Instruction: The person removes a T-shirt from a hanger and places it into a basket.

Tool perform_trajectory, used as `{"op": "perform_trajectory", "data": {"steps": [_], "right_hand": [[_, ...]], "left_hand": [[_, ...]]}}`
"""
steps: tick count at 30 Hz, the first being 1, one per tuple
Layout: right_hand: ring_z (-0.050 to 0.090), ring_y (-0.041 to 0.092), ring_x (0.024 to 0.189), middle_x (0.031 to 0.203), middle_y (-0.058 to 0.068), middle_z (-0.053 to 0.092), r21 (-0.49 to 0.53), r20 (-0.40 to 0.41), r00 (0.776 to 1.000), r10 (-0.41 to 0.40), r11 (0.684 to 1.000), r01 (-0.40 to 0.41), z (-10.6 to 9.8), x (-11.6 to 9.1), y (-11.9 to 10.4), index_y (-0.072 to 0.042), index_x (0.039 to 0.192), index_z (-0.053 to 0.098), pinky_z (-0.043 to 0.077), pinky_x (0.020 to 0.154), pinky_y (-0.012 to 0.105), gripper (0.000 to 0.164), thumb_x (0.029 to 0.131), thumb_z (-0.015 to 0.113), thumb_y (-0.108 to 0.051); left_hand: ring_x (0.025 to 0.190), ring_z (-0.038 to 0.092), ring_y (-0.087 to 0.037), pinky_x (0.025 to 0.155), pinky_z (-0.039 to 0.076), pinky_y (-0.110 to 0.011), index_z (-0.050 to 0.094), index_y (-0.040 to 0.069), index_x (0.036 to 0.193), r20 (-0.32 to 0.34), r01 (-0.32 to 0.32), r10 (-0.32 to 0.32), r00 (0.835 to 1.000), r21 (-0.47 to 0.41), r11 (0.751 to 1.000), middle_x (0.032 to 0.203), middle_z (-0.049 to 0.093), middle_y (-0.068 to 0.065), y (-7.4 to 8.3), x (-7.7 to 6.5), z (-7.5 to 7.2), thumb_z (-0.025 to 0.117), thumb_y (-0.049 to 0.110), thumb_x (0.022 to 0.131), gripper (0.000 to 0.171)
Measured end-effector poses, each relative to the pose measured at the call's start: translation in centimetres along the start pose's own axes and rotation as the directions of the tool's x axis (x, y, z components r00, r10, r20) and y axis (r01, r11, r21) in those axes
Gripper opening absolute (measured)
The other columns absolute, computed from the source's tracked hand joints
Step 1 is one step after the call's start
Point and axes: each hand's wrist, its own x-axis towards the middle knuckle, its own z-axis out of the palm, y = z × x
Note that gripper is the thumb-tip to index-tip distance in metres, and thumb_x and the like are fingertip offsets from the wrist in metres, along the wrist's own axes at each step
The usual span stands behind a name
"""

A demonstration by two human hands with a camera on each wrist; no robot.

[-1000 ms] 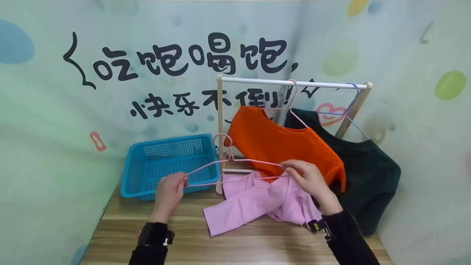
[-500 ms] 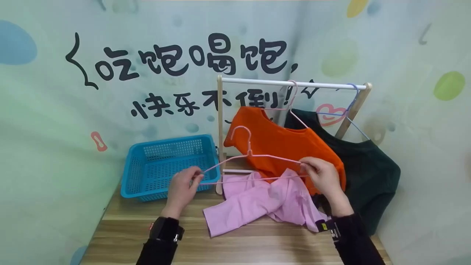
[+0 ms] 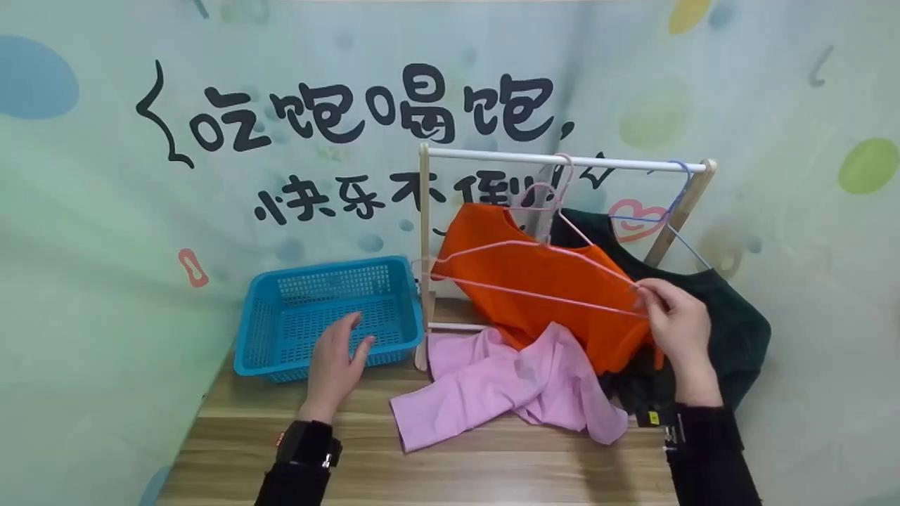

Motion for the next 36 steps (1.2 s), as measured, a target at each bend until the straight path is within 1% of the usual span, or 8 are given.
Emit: {"op": "perform_trajectory", "data": {"steps": [4,7,14,17,20,25,32,36], "right_hand": [[0.052,0.010,0.075,0.088,0.010,0.069,-0.017,0.002,0.996,0.093,0.996,-0.093,-1.0,0.4,-0.1,-0.004,0.107,0.073,0.042,0.077,0.009,0.020,0.098,0.062,-0.018],[0.051,0.013,0.076,0.090,0.012,0.069,-0.036,-0.004,0.992,0.129,0.991,-0.129,-1.5,0.9,0.0,-0.005,0.111,0.073,0.041,0.076,0.008,0.024,0.098,0.061,-0.022],[0.050,0.016,0.076,0.090,0.013,0.069,-0.062,-0.047,0.984,0.170,0.983,-0.172,-2.0,2.5,-0.3,-0.004,0.112,0.072,0.041,0.072,0.011,0.026,0.099,0.060,-0.024],[0.052,0.017,0.077,0.090,0.013,0.070,-0.077,-0.057,0.984,0.170,0.982,-0.174,-1.5,3.2,-0.9,-0.005,0.113,0.073,0.041,0.073,0.013,0.027,0.099,0.060,-0.025],[0.053,0.020,0.077,0.088,0.013,0.070,-0.090,-0.059,0.988,0.142,0.985,-0.147,-0.5,3.8,-1.8,-0.005,0.111,0.073,0.041,0.075,0.020,0.028,0.100,0.060,-0.027],[0.057,0.026,0.075,0.088,0.012,0.070,-0.110,-0.051,0.994,0.096,0.989,-0.101,1.7,4.8,-2.9,-0.006,0.110,0.073,0.043,0.075,0.033,0.027,0.100,0.060,-0.028],[0.061,0.028,0.078,0.089,0.011,0.070,-0.127,-0.006,0.995,0.096,0.987,-0.096,4.4,5.5,-4.0,-0.008,0.111,0.073,0.047,0.075,0.040,0.027,0.100,0.060,-0.029],[0.063,0.028,0.079,0.089,0.010,0.071,-0.141,0.027,0.996,0.090,0.986,-0.086,5.5,5.1,-3.9,-0.009,0.109,0.073,0.050,0.076,0.042,0.024,0.099,0.061,-0.028]], "left_hand": [[0.115,0.057,-0.035,0.099,0.043,-0.052,0.053,-0.002,0.133,0.015,0.000,0.000,1.000,0.003,1.000,0.122,0.063,-0.018,-0.1,-0.3,0.0,0.069,0.018,0.095,0.046],[0.116,0.057,-0.036,0.099,0.043,-0.053,0.053,-0.002,0.132,0.028,0.008,-0.008,1.000,0.008,1.000,0.123,0.063,-0.018,-0.1,-0.6,0.0,0.069,0.018,0.095,0.046],[0.116,0.057,-0.036,0.098,0.044,-0.052,0.053,-0.003,0.132,0.054,0.011,-0.012,0.998,0.020,1.000,0.122,0.063,-0.019,-0.3,-0.9,0.1,0.069,0.017,0.094,0.045],[0.116,0.057,-0.036,0.099,0.044,-0.053,0.054,-0.003,0.132,0.073,0.013,-0.014,0.997,0.022,1.000,0.122,0.063,-0.019,-0.2,-0.9,0.4,0.069,0.017,0.094,0.045],[0.117,0.057,-0.036,0.100,0.043,-0.052,0.054,-0.002,0.132,0.083,0.003,-0.004,0.997,0.018,1.000,0.123,0.063,-0.019,0.1,-0.9,1.0,0.069,0.018,0.095,0.044],[0.119,0.057,-0.036,0.101,0.043,-0.052,0.055,-0.001,0.131,0.101,-0.025,0.025,0.995,0.004,1.000,0.125,0.062,-0.018,0.9,-1.0,2.6,0.069,0.017,0.094,0.043],[0.120,0.056,-0.037,0.101,0.043,-0.052,0.055,0.001,0.131,0.182,-0.038,0.040,0.982,-0.013,0.999,0.128,0.061,-0.019,1.9,-1.6,5.6,0.070,0.016,0.093,0.044],[0.120,0.055,-0.036,0.101,0.043,-0.052,0.052,0.002,0.137,0.251,-0.038,0.042,0.967,-0.019,0.999,0.132,0.059,-0.018,2.5,-2.3,7.7,0.071,0.018,0.091,0.053]]}}
